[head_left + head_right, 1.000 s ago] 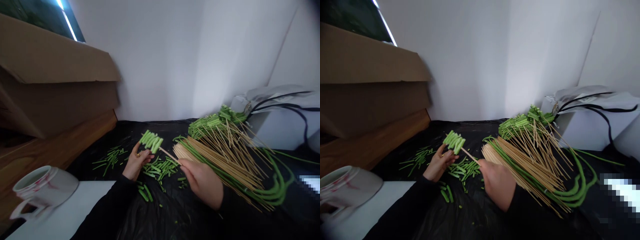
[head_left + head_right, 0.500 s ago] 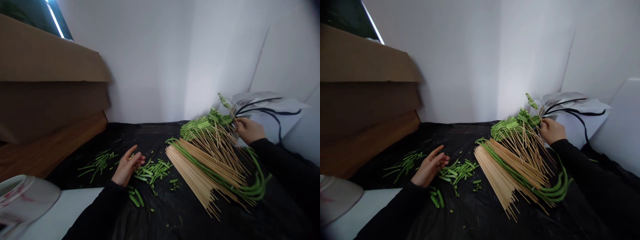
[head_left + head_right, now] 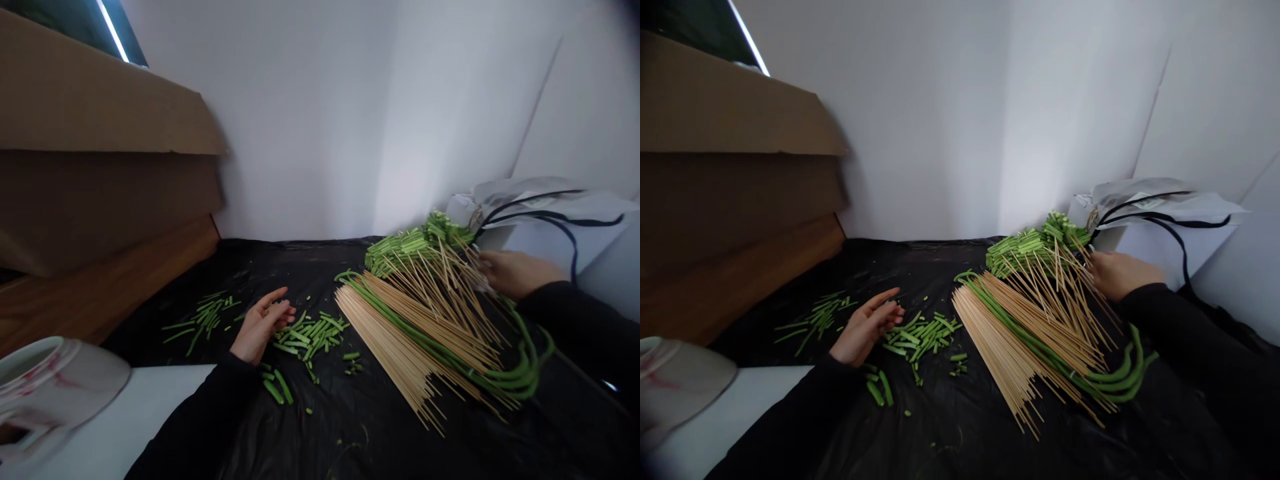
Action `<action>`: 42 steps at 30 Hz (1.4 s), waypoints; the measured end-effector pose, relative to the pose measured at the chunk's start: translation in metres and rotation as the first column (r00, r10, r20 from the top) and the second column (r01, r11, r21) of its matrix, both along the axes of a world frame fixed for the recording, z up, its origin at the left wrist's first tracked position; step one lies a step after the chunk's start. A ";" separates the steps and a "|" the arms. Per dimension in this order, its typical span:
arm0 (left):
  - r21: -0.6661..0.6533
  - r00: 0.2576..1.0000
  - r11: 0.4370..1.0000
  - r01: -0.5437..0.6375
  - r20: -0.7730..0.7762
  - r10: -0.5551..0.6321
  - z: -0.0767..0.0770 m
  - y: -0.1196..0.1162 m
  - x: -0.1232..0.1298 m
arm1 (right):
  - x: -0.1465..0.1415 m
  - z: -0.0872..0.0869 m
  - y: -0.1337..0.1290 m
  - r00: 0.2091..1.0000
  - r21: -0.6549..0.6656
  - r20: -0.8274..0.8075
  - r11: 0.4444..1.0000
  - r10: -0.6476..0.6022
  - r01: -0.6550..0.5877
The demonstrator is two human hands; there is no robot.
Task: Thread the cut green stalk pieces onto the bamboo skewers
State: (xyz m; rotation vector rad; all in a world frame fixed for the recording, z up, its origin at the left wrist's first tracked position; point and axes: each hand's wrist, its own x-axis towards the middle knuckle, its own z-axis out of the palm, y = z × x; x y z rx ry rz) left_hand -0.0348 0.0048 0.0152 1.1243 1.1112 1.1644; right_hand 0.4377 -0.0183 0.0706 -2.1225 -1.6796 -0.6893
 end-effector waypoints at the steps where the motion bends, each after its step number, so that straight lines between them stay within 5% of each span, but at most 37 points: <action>1: 0.016 1.000 1.000 0.004 -0.028 -0.004 -0.002 0.001 0.000 | -0.010 0.008 -0.007 0.998 -0.049 0.030 0.998 0.052 -0.051; 5: 0.122 0.982 0.992 0.041 -0.187 -0.017 -0.006 0.002 0.000 | -0.074 0.034 -0.028 0.976 -0.014 0.185 0.994 0.111 -0.110; 8: 0.227 0.938 0.971 0.078 -0.348 0.006 -0.009 0.000 0.000 | -0.126 0.036 -0.034 0.959 0.039 0.162 0.969 0.233 -0.242; 12: 0.408 0.792 0.900 0.155 -0.596 0.133 -0.013 -0.001 -0.002 | -0.174 0.013 -0.027 0.930 -0.016 0.062 0.932 0.362 -0.362; 15: 0.498 0.709 0.830 0.250 -0.678 0.193 -0.015 -0.002 -0.002 | -0.192 -0.011 -0.011 0.946 -0.097 0.026 0.942 0.324 -0.320; 22: 0.537 0.671 0.778 0.326 -0.711 0.209 -0.017 -0.001 -0.002 | -0.200 -0.063 0.032 0.967 -0.262 -0.038 0.931 0.252 -0.253; 27: 0.531 0.693 0.792 0.301 -0.693 0.202 -0.015 -0.003 -0.002 | -0.206 -0.077 0.033 0.980 -0.210 -0.065 0.957 0.190 -0.200; 35: 0.452 0.794 0.874 0.177 -0.590 0.145 -0.013 -0.006 0.001 | -0.208 -0.068 0.016 0.939 -0.047 -0.168 0.949 0.301 -0.312; 38: 0.345 0.882 0.929 0.132 -0.468 0.048 -0.012 -0.005 0.002 | -0.212 -0.064 0.010 0.856 0.054 -0.247 0.888 0.455 -0.457; 42: 0.244 0.978 0.968 0.061 -0.209 -0.009 -0.013 -0.001 0.001 | -0.222 -0.061 0.001 0.624 0.250 -0.401 0.736 0.670 -0.630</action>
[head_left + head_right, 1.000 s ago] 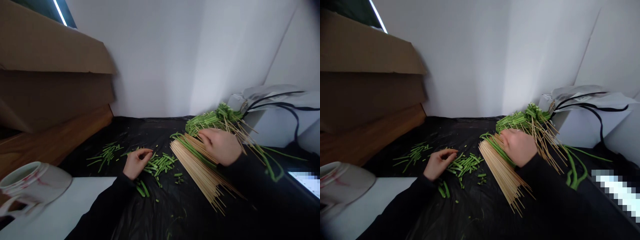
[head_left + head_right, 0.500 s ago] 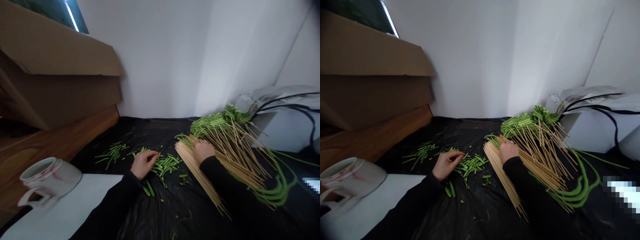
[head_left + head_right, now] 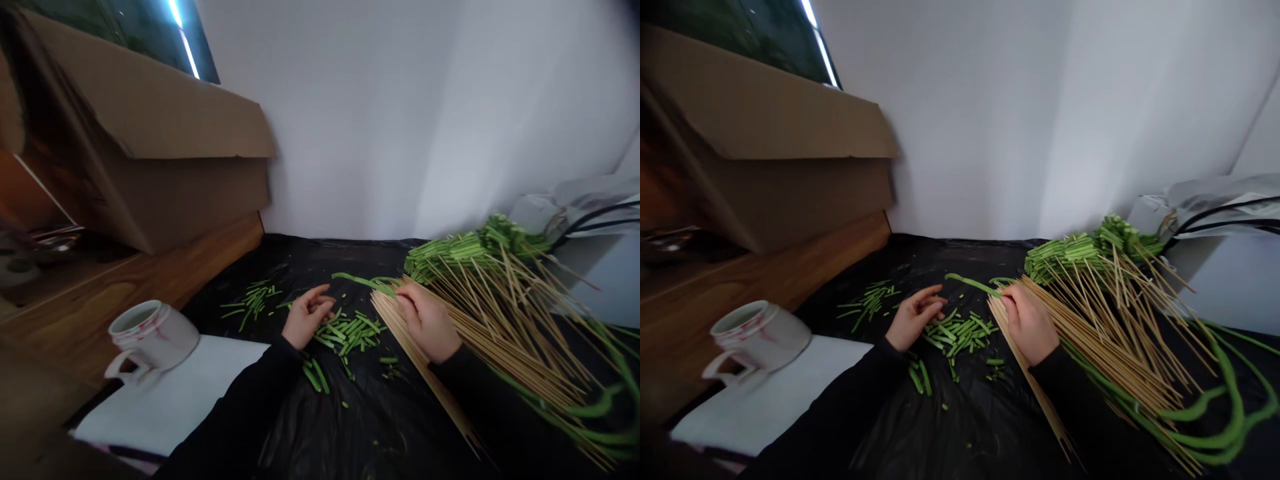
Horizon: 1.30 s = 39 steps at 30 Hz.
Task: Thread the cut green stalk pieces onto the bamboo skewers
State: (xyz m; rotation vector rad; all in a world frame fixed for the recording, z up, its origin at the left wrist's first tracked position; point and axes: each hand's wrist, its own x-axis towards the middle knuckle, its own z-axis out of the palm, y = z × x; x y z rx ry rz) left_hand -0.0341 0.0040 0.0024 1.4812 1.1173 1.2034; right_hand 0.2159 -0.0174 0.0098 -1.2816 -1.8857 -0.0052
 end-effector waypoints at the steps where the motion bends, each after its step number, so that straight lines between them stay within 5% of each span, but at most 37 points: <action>1: -0.005 0.999 1.000 -0.004 0.039 0.004 0.000 0.001 -0.001 | -0.002 0.000 -0.002 0.998 -0.018 -0.042 0.999 0.041 -0.042; 5: 0.034 0.996 0.999 0.018 0.081 -0.021 -0.001 0.003 -0.003 | -0.004 -0.001 -0.005 0.977 -0.145 -0.102 0.969 0.187 -0.201; 8: 0.087 0.999 0.996 0.018 -0.040 -0.014 0.000 0.002 -0.005 | -0.003 -0.003 -0.003 0.961 -0.216 -0.109 0.937 0.256 -0.274; 13: 0.347 0.876 0.933 0.092 -0.473 0.090 0.002 -0.004 -0.005 | -0.003 -0.003 -0.003 0.974 -0.216 -0.049 0.950 0.221 -0.226; 17: 0.390 0.833 0.911 0.132 -0.542 0.111 0.003 -0.008 -0.002 | -0.008 0.006 -0.012 0.988 -0.145 0.055 0.981 0.141 -0.132; 20: 0.335 0.883 0.940 0.063 -0.458 0.104 0.004 -0.008 0.001 | -0.020 0.015 -0.026 0.986 0.079 0.163 0.997 -0.036 0.023; 22: 0.195 0.945 0.980 0.048 -0.327 0.018 0.006 -0.008 0.003 | -0.032 0.016 -0.036 0.967 0.218 0.252 0.976 -0.030 -0.026; 26: -0.150 0.981 0.970 0.191 0.070 -0.182 0.011 -0.009 0.005 | -0.054 -0.003 -0.046 0.925 -0.003 0.328 0.979 0.192 -0.203; 30: -0.322 0.899 0.866 0.382 0.345 -0.268 0.012 -0.010 0.001 | -0.060 -0.023 -0.035 0.965 -0.245 -0.118 0.935 0.234 -0.257; 33: -0.419 0.828 0.741 0.525 0.453 -0.330 0.008 -0.012 0.000 | -0.057 -0.022 -0.027 0.811 -0.307 -0.536 0.841 0.234 -0.445; 36: -0.471 0.787 0.642 0.605 0.475 -0.393 0.005 -0.015 0.003 | -0.056 -0.014 -0.027 0.714 -0.305 -0.657 0.782 0.241 -0.544; 39: -0.487 0.794 0.631 0.604 0.444 -0.416 0.004 -0.018 0.005 | -0.056 -0.008 -0.029 0.742 -0.325 -0.641 0.806 0.196 -0.495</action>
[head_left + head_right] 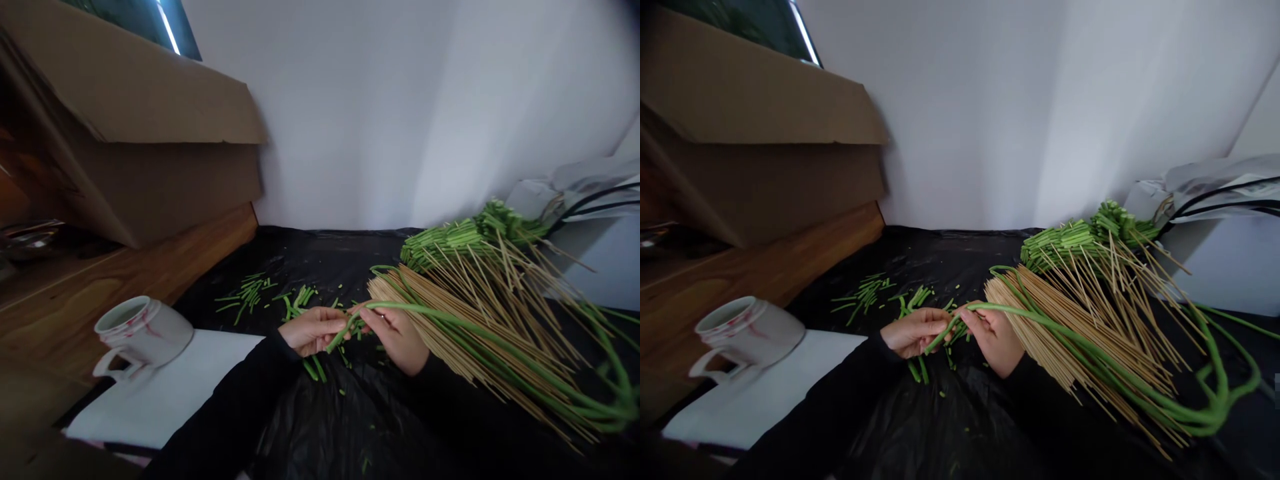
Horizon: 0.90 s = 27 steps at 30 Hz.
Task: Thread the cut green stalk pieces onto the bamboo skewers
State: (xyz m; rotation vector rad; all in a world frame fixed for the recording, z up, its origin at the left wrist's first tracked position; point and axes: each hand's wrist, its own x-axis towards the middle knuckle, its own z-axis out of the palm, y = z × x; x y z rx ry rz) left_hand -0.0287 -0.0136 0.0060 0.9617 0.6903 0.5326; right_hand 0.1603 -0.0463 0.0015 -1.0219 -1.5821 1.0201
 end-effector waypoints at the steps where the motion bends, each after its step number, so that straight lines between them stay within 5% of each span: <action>1: 0.007 1.000 1.000 0.006 -0.015 -0.006 0.000 0.000 0.000 | 0.000 0.001 0.000 0.999 0.001 0.014 0.999 -0.034 0.034; 6: 0.050 0.994 0.997 0.056 -0.094 -0.051 0.001 0.001 -0.003 | 0.006 0.000 0.004 0.978 0.046 0.076 0.981 -0.193 0.190; 13: 0.193 0.979 0.981 -0.001 -0.201 0.040 -0.005 0.002 0.002 | 0.004 -0.003 0.004 0.958 0.163 0.169 0.965 -0.231 0.204; 20: 0.452 0.928 0.889 -0.071 -0.298 0.226 -0.006 0.000 0.011 | -0.001 -0.011 0.002 0.944 0.342 0.172 0.915 -0.283 0.212; 27: 0.619 0.953 0.785 -0.005 -0.234 0.191 -0.006 -0.007 0.014 | -0.004 -0.010 0.000 0.974 0.282 0.143 0.951 -0.176 0.130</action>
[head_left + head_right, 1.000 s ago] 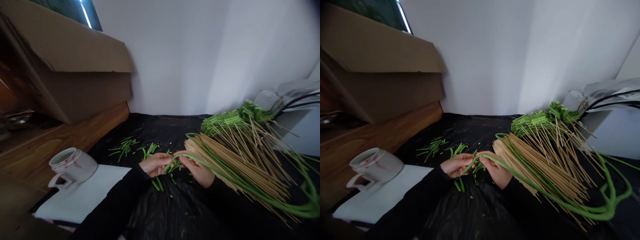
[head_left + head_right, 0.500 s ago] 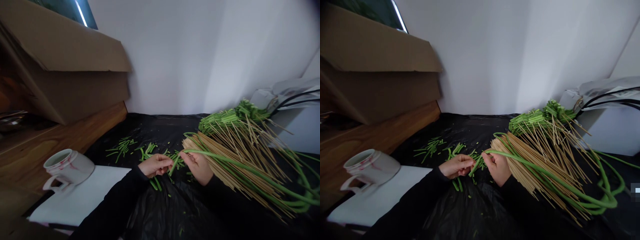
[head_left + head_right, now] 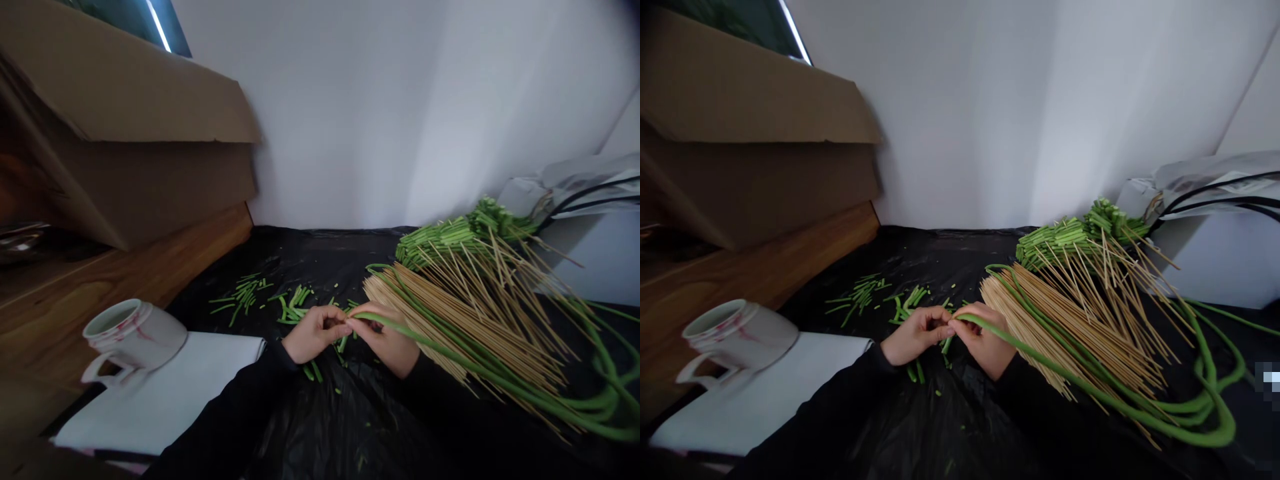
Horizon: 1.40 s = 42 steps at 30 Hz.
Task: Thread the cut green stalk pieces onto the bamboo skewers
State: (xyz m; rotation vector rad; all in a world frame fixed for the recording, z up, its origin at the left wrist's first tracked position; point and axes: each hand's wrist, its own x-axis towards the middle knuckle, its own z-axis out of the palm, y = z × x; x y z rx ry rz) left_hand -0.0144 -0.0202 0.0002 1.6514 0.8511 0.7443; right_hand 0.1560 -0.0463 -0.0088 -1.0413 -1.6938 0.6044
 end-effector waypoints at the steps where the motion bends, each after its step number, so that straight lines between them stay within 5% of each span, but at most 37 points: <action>1: 0.061 1.000 0.998 -0.008 -0.024 0.010 0.001 -0.001 0.001 | -0.001 0.000 0.000 1.000 -0.014 -0.004 1.000 -0.003 0.003; 7: 0.432 0.973 0.900 -0.051 -0.180 0.142 0.006 -0.006 0.003 | -0.005 -0.003 0.001 0.977 -0.359 -0.206 0.933 -0.055 -0.023; 13: 0.549 0.958 0.835 -0.029 -0.223 0.180 0.006 -0.009 0.007 | -0.006 -0.009 0.001 0.994 -0.182 -0.094 0.982 -0.063 0.045; 21: 0.682 0.927 0.726 -0.092 -0.208 0.313 0.002 -0.016 0.011 | -0.010 -0.006 0.002 0.914 -0.408 -0.396 0.908 -0.084 -0.093; 32: 0.845 0.887 0.534 0.016 -0.258 0.382 -0.007 -0.019 0.011 | -0.015 -0.006 0.003 0.725 -0.486 -0.684 0.793 -0.084 -0.367; 34: 0.841 0.899 0.541 0.001 -0.237 0.368 -0.007 -0.019 0.012 | -0.012 -0.003 0.004 0.701 -0.489 -0.710 0.762 -0.066 -0.424; 42: 0.685 0.940 0.710 -0.165 -0.110 0.324 0.002 -0.014 0.012 | -0.001 0.004 0.005 0.555 -0.448 -0.829 0.675 -0.069 -0.586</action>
